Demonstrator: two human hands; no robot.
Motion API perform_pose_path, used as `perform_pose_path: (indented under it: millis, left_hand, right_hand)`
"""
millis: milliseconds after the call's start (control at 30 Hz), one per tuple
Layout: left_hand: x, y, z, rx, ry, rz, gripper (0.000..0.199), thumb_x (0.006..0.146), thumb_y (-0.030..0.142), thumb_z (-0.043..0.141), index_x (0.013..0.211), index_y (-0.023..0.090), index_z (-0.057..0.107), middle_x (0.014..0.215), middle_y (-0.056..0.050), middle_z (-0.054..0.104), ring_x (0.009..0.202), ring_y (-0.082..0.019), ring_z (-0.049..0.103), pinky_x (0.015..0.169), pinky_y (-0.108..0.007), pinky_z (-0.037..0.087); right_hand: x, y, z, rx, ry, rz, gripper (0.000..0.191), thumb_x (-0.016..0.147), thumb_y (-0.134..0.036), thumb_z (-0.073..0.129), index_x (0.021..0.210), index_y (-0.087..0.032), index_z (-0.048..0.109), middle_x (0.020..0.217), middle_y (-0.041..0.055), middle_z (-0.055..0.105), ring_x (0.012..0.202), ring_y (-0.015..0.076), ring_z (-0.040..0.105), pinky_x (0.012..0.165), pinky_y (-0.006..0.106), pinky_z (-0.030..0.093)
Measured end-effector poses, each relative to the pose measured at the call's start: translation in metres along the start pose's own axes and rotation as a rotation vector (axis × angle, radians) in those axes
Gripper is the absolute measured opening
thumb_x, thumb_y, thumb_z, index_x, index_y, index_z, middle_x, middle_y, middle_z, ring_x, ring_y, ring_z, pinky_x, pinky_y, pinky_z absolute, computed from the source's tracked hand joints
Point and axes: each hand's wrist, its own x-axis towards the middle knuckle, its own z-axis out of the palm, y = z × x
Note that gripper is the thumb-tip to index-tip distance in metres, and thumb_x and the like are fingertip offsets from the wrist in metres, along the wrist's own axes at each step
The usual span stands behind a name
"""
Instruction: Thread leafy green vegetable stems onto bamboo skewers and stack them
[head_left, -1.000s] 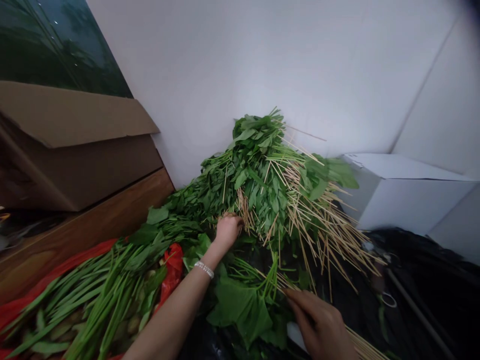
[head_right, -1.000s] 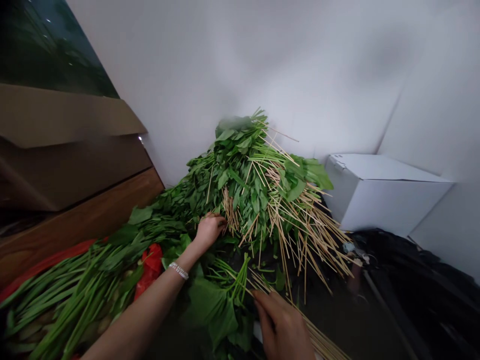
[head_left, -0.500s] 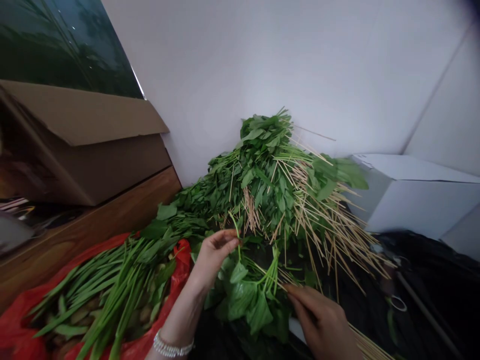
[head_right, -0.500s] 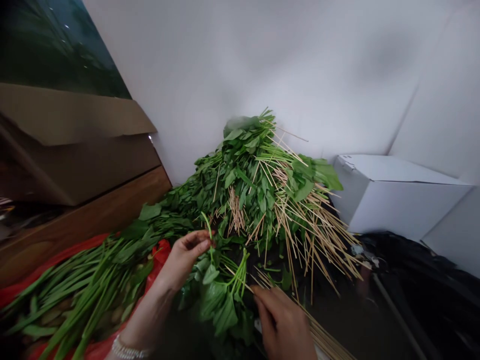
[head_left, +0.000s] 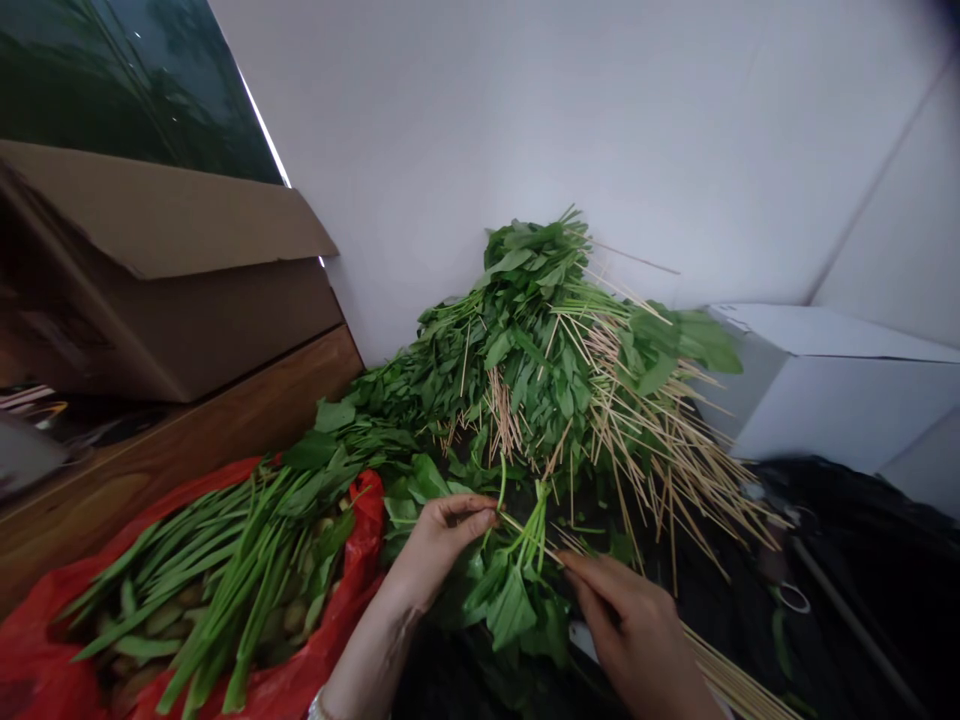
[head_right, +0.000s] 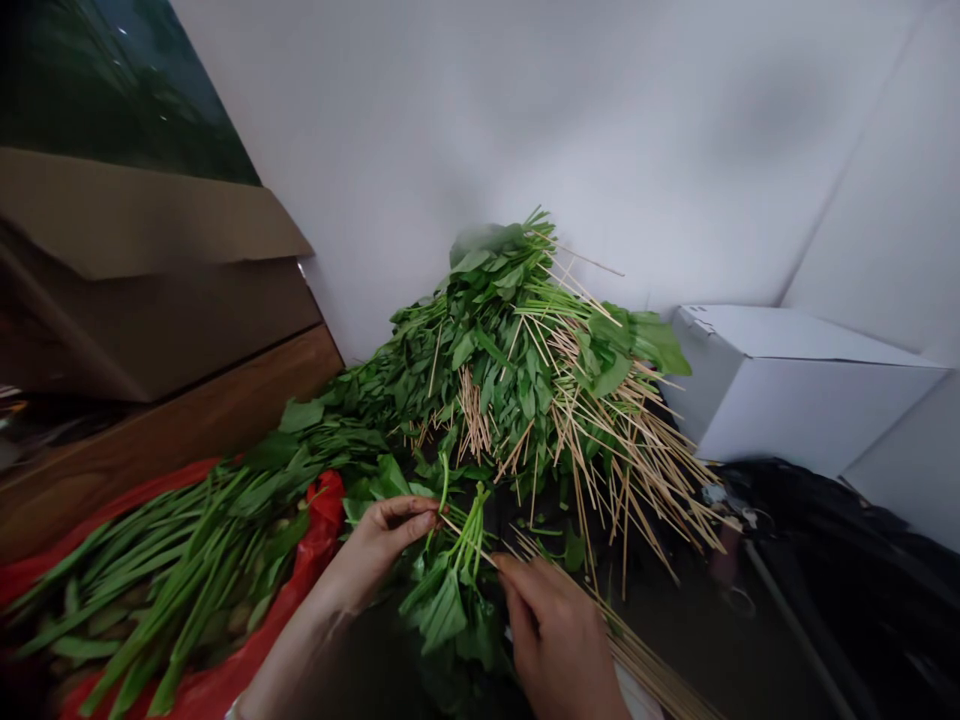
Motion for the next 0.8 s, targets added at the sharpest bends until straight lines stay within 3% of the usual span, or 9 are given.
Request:
perform_pose_path:
  millis: [433,800]
  left_hand:
    - [-0.0026,-0.0017,0.0013,0.009,0.002,0.005,0.026,0.06,0.035,0.083,0.077,0.017,0.077,0.073,-0.003,0.071,0.069,-0.013,0.059,0.07,-0.022,0.044]
    - [-0.0014,0.0025,0.0042,0.049,-0.038,-0.025,0.027,0.054,0.034,0.085,0.071,0.015,0.076,0.067,-0.001,0.07,0.063,-0.011,0.057,0.065,-0.021,0.043]
  right_hand:
    - [-0.0016,0.0019,0.0007,0.007,0.005,-0.007,0.025,0.093,-0.02,0.044,0.106,-0.023,0.066,0.09,0.0044,0.072,0.081,0.0174,0.069,0.072,0.027,0.054]
    - [-0.0049,0.0048,0.0031,-0.028,-0.01,-0.009,0.027,0.093,-0.019,0.043,0.105,-0.023,0.066,0.088,0.0047,0.072,0.078,0.0181,0.068,0.071,0.029,0.054]
